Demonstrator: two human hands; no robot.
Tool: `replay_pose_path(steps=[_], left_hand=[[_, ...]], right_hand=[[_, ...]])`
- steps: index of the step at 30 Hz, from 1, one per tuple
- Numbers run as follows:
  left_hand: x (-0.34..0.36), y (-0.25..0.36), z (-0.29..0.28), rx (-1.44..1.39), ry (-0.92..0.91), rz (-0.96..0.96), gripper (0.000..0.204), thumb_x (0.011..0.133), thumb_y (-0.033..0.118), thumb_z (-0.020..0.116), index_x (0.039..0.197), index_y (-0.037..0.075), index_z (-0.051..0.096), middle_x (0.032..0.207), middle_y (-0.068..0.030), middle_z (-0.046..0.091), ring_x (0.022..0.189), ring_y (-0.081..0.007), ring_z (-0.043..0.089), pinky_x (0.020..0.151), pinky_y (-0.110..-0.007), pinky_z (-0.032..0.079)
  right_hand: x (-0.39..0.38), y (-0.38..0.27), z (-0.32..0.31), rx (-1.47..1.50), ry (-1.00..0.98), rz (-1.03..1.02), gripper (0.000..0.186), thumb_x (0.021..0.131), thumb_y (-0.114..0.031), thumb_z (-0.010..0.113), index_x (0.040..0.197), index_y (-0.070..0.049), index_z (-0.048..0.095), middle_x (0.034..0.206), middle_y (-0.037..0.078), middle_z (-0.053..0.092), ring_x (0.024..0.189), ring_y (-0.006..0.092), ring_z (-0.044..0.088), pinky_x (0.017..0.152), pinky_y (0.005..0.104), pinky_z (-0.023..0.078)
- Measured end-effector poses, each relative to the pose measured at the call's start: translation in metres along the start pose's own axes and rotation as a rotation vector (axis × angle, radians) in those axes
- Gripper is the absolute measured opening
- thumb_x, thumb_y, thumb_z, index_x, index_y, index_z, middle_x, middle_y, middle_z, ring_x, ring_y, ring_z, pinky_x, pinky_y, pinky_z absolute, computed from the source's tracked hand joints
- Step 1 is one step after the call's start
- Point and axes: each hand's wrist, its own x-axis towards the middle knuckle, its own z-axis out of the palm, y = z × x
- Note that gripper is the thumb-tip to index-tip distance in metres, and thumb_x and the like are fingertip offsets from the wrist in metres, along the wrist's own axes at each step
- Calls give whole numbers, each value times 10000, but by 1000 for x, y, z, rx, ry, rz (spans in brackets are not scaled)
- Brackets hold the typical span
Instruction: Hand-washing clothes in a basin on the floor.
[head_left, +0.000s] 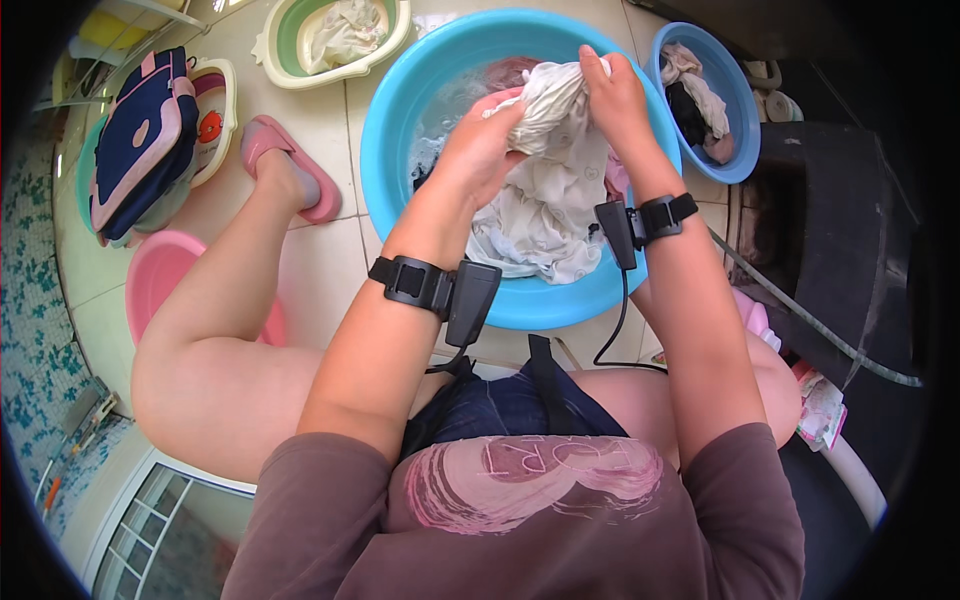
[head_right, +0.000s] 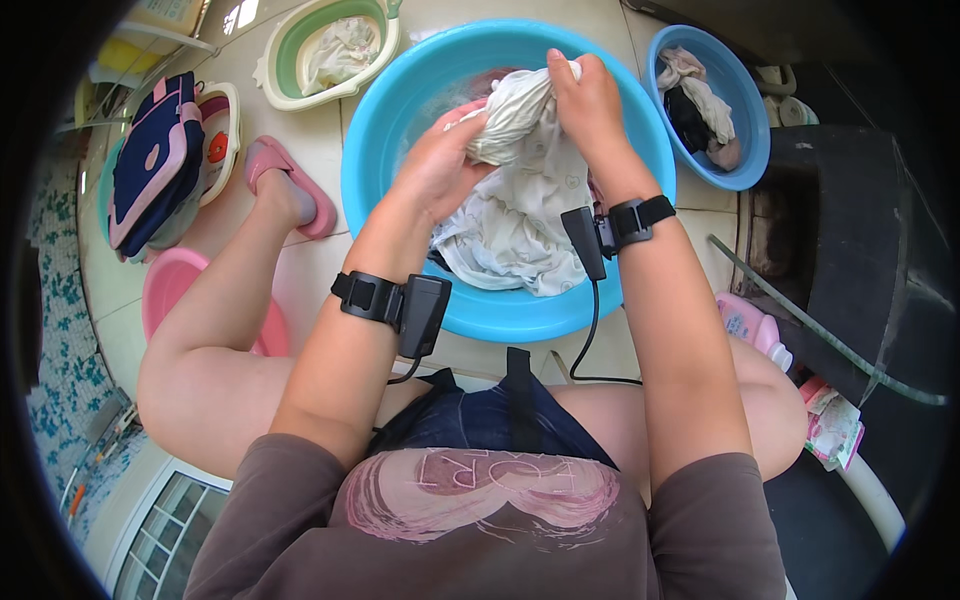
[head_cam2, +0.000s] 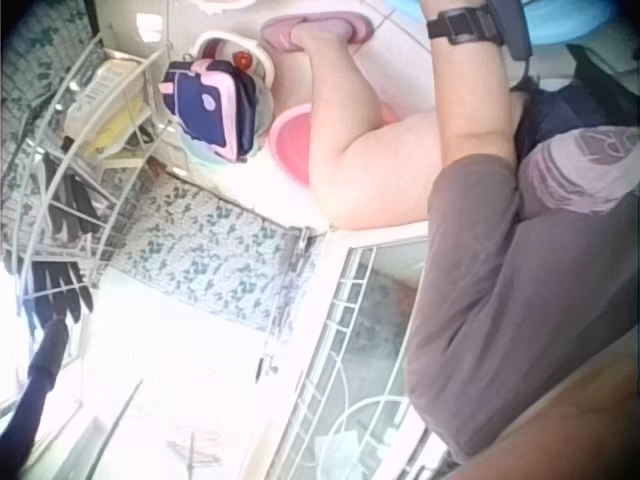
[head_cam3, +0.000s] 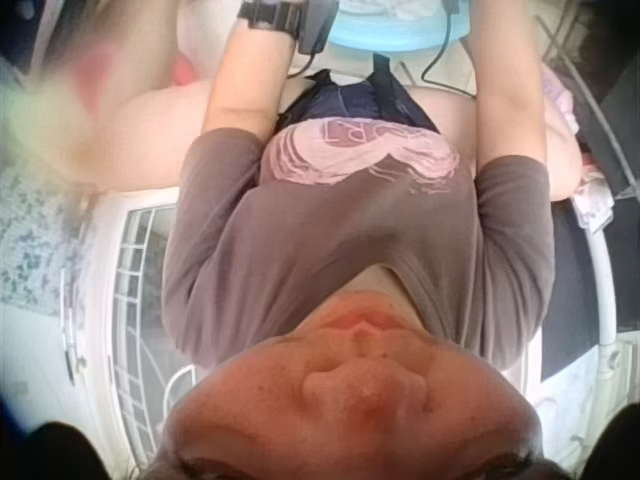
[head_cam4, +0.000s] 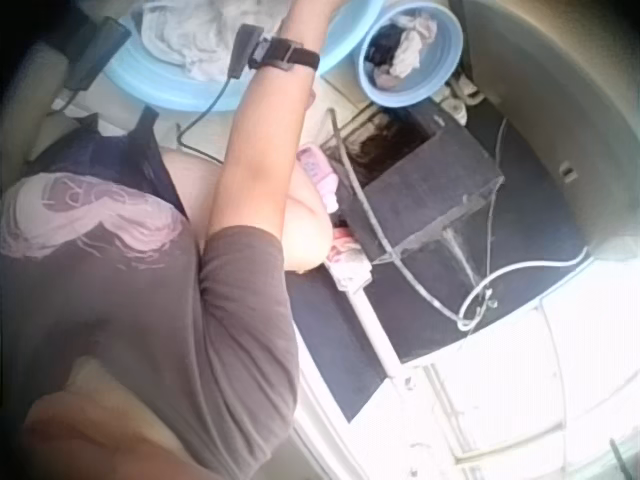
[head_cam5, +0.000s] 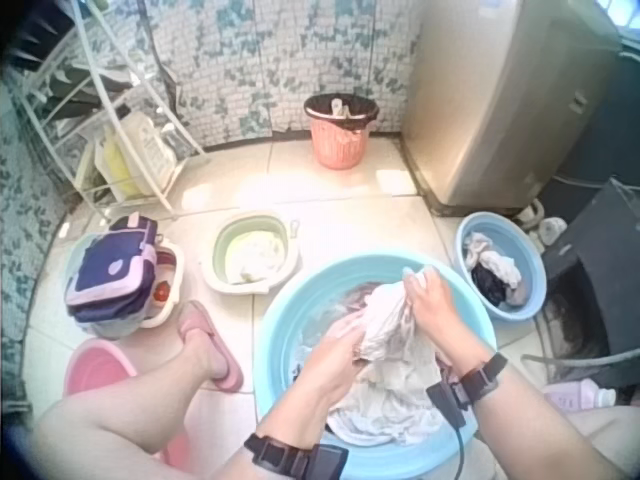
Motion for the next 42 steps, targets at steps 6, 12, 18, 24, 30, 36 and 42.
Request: replay_pose_path(steps=[6,12,18,24,30,36,42], left_hand=[[-8,9,-16,447,117,-87,601,785,197,724,1308,61,461,1167,-84,601,1021,-177,599,805,-343,512],[-5,31,-26,343,52,-83,391,872,227,556,1236,85,536,1186,-93,594,1051,-241,600,882,-427,512],[-2,45,-41,-384,-144,-60,465,884,206,393,1236,-93,449,1213,-222,544,1127,-346,543,1025,-510,399],[0,43,-57,-606,-329,-32,572,927,375,418,1298,-59,436,1309,-214,497,1218,-355,488,1064,-500,368],[14,-5,-22,-546,37,-192,536,993,384,286,1375,31,417,1415,-163,429,1303,-326,411,1086,-513,303],[21,-36,-4,-476,-45,15,340,979,318,412,1219,105,522,1210,-110,572,1118,-235,566,911,-390,488],[29,-32,-4,-378,166,25,359,949,333,476,1145,37,525,1091,-119,621,973,-237,636,859,-411,532]], right_hand=[[-24,-64,-46,441,-400,-79,337,860,-331,711,960,-31,592,776,6,602,721,74,526,626,241,429],[-36,-66,-74,417,-406,21,504,748,-312,813,1116,-56,581,982,40,599,658,50,483,632,231,453],[-81,-12,-37,259,-722,9,911,668,-355,838,1425,-119,389,1286,149,518,1109,219,555,964,325,421],[-66,29,-47,421,-1011,546,468,690,-161,615,1134,-15,640,1060,48,645,978,156,571,882,279,432],[-33,-27,-50,1355,-674,477,486,855,-265,571,1277,-23,546,1154,122,620,1117,196,563,1001,342,410],[-87,-82,21,-53,-78,-291,478,622,-351,819,912,-13,647,971,139,653,1024,323,564,865,422,465],[-59,-43,45,234,90,218,218,689,-148,724,809,13,640,801,182,661,721,332,645,678,409,510]])
